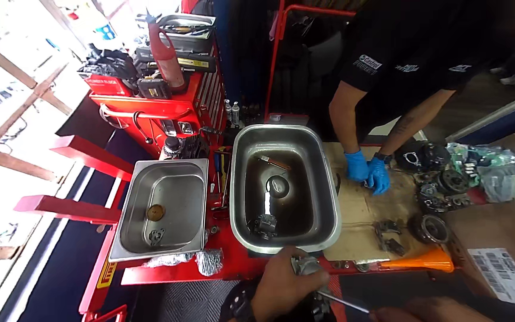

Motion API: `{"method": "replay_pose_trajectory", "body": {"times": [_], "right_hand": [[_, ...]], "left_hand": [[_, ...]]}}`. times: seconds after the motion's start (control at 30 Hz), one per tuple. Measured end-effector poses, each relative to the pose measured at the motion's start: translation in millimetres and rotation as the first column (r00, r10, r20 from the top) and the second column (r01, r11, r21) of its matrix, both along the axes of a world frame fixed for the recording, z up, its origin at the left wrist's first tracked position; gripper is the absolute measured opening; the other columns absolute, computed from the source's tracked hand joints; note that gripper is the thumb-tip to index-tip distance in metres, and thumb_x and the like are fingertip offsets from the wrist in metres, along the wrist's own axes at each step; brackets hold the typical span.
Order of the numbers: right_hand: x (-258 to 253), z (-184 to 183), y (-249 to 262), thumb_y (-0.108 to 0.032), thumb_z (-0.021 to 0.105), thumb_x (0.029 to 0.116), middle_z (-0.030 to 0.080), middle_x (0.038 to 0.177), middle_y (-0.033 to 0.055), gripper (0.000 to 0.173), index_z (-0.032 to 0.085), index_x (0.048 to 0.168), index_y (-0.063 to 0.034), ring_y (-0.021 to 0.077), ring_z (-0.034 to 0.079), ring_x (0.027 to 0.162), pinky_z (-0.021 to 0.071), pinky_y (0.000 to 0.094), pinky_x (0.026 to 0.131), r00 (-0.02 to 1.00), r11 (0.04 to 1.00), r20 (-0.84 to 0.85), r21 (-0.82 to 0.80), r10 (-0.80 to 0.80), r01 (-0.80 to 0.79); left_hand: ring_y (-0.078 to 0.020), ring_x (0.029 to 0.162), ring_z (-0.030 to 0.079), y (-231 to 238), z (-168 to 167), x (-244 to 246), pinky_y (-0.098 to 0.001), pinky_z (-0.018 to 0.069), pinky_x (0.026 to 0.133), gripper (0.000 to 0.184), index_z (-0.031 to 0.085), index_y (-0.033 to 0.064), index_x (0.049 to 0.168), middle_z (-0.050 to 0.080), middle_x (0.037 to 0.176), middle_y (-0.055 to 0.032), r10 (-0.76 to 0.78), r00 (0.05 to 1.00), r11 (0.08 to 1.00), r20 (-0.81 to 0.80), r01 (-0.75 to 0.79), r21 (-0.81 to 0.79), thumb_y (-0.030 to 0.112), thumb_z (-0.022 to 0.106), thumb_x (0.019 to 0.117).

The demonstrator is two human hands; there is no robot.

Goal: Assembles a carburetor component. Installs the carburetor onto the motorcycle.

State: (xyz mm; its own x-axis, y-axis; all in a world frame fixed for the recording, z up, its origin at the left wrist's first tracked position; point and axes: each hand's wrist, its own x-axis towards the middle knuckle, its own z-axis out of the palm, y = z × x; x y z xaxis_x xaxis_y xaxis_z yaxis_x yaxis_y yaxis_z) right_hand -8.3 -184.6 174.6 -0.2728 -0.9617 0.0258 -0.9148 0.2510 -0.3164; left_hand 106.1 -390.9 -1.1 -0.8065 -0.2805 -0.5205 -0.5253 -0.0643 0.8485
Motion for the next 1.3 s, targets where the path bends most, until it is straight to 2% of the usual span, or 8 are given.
{"method": "replay_pose_trajectory", "body": {"times": [0.1,0.2,0.3,0.4,0.97,1.13,1.23,1.3], "right_hand": [[-7.6,14.0,3.9,-0.018,0.066,0.0989,0.068,0.094,0.0185,0.02,0.072,0.115,-0.0071,0.0307,0.067,0.082,0.0549,0.0416,0.068,0.993,0.982,-0.053,-0.163,-0.105,0.095],[-5.8,0.7,-0.6,-0.018,0.068,0.098,0.066,0.096,0.0172,0.02,0.071,0.116,-0.0084,0.0259,0.065,0.084,0.0545,0.0348,0.07,0.982,0.944,-0.048,-0.288,-0.182,0.161],[2.2,-20.9,-8.3,-0.019,0.067,0.0981,0.063,0.097,0.0145,0.021,0.069,0.118,-0.0118,0.0217,0.064,0.085,0.0542,0.0306,0.07,0.972,0.9,-0.035,-0.387,-0.23,0.2],[8.9,-34.1,-13.9,-0.019,0.067,0.0982,0.062,0.098,0.0125,0.021,0.068,0.118,-0.0132,0.0195,0.064,0.086,0.0539,0.0284,0.07,0.971,0.873,-0.008,-0.44,-0.238,0.21],[6.2,-44.3,-8.0,-0.02,0.066,0.0979,0.061,0.097,0.0102,0.019,0.068,0.116,-0.0141,0.0172,0.062,0.084,0.052,0.0266,0.069,0.968,0.859,-0.015,-0.465,-0.25,0.214],[4.8,-45.8,-7.2,-0.02,0.066,0.0981,0.062,0.1,0.0114,0.021,0.068,0.118,-0.0144,0.0189,0.063,0.086,0.0525,0.0275,0.069,0.972,0.871,-0.028,-0.45,-0.232,0.195],[3.7,-43.2,-6.6,-0.017,0.067,0.0975,0.064,0.106,0.0127,0.024,0.068,0.121,-0.0147,0.0198,0.065,0.092,0.055,0.0281,0.073,0.979,0.89,-0.003,-0.417,-0.206,0.186],[2.2,-43.1,-6.7,-0.016,0.067,0.0982,0.067,0.104,0.0117,0.023,0.069,0.121,-0.0137,0.0203,0.067,0.092,0.0564,0.0297,0.073,0.978,0.892,0.004,-0.41,-0.208,0.191]], "left_hand": [[-0.0118,0.097,0.069,-6.6,5.9,3.2,-0.0366,0.0602,0.087,0.071,0.066,0.0125,0.124,0.07,0.112,-0.0024,0.164,0.976,0.976,-0.139,-0.181,-0.119,0.056,0.085,0.0718],[-0.0119,0.098,0.069,-12.0,14.6,6.2,-0.0339,0.0624,0.081,0.069,0.066,0.009,0.123,0.069,0.114,-0.0037,0.262,0.921,0.93,-0.287,-0.321,-0.179,0.05,0.087,0.0707],[-0.0128,0.097,0.069,-14.3,24.6,7.1,-0.0314,0.0624,0.078,0.067,0.065,0.006,0.121,0.069,0.114,-0.0048,0.283,0.861,0.885,-0.423,-0.404,-0.229,0.045,0.088,0.0713],[-0.0142,0.1,0.069,-15.7,31.0,5.1,-0.0318,0.0627,0.082,0.068,0.065,0.0039,0.121,0.069,0.114,-0.0062,0.257,0.816,0.858,-0.518,-0.439,-0.265,0.046,0.088,0.0723],[-0.017,0.1,0.069,-8.7,34.9,-4.3,-0.0323,0.0633,0.08,0.063,0.069,0.0068,0.122,0.067,0.114,-0.0063,0.269,0.807,0.87,-0.526,-0.438,-0.225,0.046,0.085,0.0755],[-0.0153,0.1,0.068,-8.7,35.2,-5.7,-0.0307,0.0625,0.081,0.062,0.069,0.0073,0.121,0.067,0.113,-0.0054,0.252,0.813,0.861,-0.524,-0.436,-0.263,0.045,0.085,0.0749],[-0.0146,0.101,0.068,-10.4,33.9,-3.9,-0.0302,0.0618,0.083,0.062,0.069,0.0069,0.121,0.067,0.114,-0.0055,0.23,0.813,0.85,-0.535,-0.435,-0.297,0.045,0.085,0.0753],[-0.0148,0.1,0.068,-11.9,33.6,-1.9,-0.0302,0.0623,0.081,0.064,0.068,0.005,0.122,0.067,0.114,-0.0071,0.213,0.816,0.846,-0.538,-0.429,-0.316,0.044,0.087,0.0744]]}}
